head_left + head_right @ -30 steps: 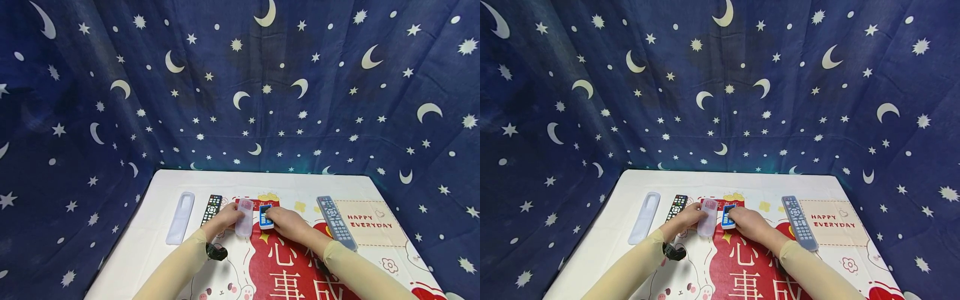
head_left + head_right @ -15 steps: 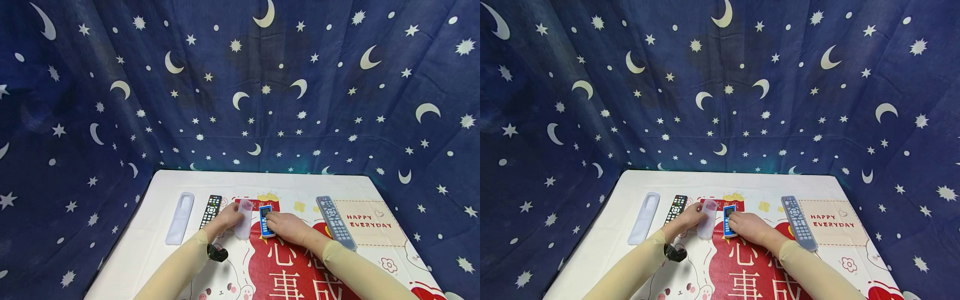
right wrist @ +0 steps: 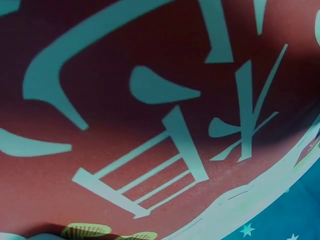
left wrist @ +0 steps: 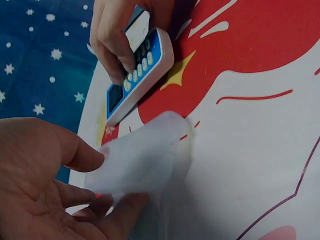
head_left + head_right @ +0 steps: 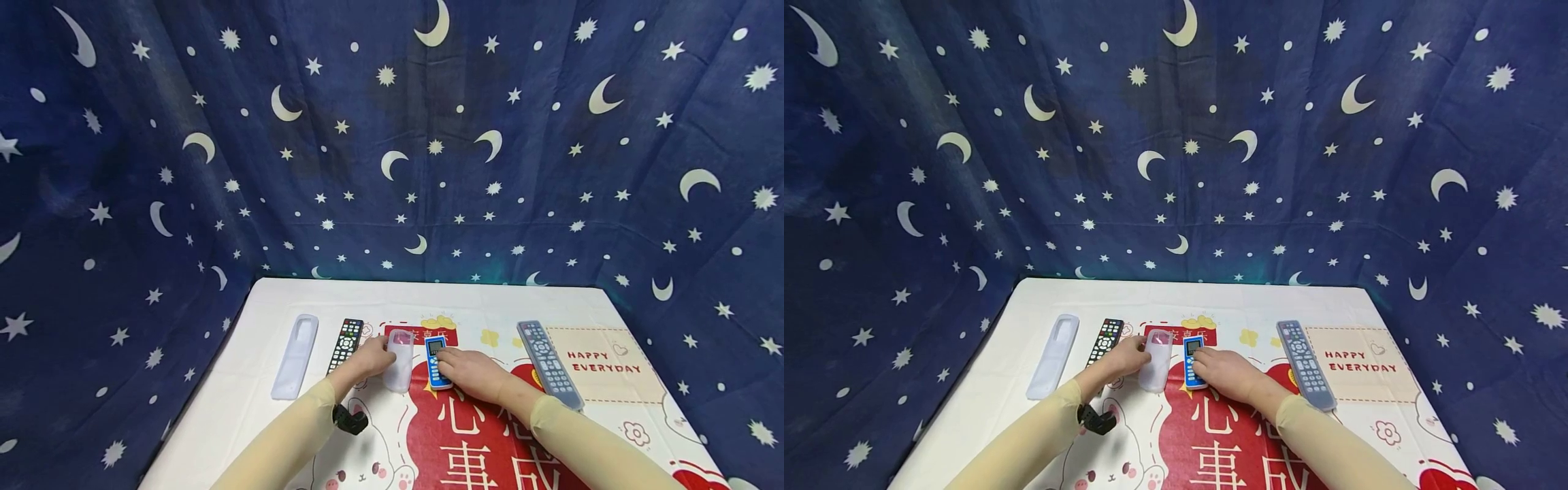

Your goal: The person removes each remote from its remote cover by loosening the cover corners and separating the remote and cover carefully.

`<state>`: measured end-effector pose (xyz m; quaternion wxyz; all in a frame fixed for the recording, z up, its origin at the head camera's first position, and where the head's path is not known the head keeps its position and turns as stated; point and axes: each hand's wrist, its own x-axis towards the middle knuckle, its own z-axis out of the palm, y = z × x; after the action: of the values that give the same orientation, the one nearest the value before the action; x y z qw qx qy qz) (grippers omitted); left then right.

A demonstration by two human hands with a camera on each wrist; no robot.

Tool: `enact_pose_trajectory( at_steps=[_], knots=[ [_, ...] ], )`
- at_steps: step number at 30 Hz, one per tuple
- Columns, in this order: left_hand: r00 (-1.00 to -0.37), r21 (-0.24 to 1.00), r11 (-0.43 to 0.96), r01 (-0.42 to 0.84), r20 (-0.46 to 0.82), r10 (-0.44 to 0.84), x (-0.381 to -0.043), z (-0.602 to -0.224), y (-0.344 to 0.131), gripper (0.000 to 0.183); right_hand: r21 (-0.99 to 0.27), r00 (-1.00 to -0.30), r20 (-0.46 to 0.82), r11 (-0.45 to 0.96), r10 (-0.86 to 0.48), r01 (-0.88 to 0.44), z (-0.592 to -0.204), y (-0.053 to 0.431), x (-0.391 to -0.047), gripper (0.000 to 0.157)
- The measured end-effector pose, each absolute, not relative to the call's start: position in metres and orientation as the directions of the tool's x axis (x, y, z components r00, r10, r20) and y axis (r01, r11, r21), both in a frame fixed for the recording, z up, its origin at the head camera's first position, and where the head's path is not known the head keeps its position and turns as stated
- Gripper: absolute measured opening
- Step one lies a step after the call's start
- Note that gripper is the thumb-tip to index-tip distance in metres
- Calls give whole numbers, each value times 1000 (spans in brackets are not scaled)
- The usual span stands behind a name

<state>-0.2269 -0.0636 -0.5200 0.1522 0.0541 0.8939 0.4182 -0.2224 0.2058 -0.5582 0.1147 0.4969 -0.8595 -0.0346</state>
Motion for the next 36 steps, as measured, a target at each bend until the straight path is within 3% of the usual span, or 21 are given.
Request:
enact_pose_trajectory(
  at_steps=[7, 13, 26, 32, 36],
  knots=[
    [-934, 732, 682, 0, -244, 262, -221, -514, -65, 55, 78, -563, 118, 573, -818, -816, -559, 208, -218, 37],
    [-937, 765, 643, 17, -212, 277, -219, -508, -63, 68, 12, -632, 102, 636, -769, -772, -553, 212, -212, 48],
    [-967, 835, 544, 86, -60, 246, -213, -497, -38, 67, -74, -740, 302, 759, -601, -647, -534, 247, -215, 44],
    [-951, 903, 419, 94, -43, 306, -204, -489, -14, 65, -207, -821, 388, 829, -418, -519, -522, 285, -218, 39],
    [-928, 933, 345, 104, -34, 372, -197, -488, 4, 63, -357, -918, 319, 867, -236, -347, -514, 314, -217, 40]
  ],
)
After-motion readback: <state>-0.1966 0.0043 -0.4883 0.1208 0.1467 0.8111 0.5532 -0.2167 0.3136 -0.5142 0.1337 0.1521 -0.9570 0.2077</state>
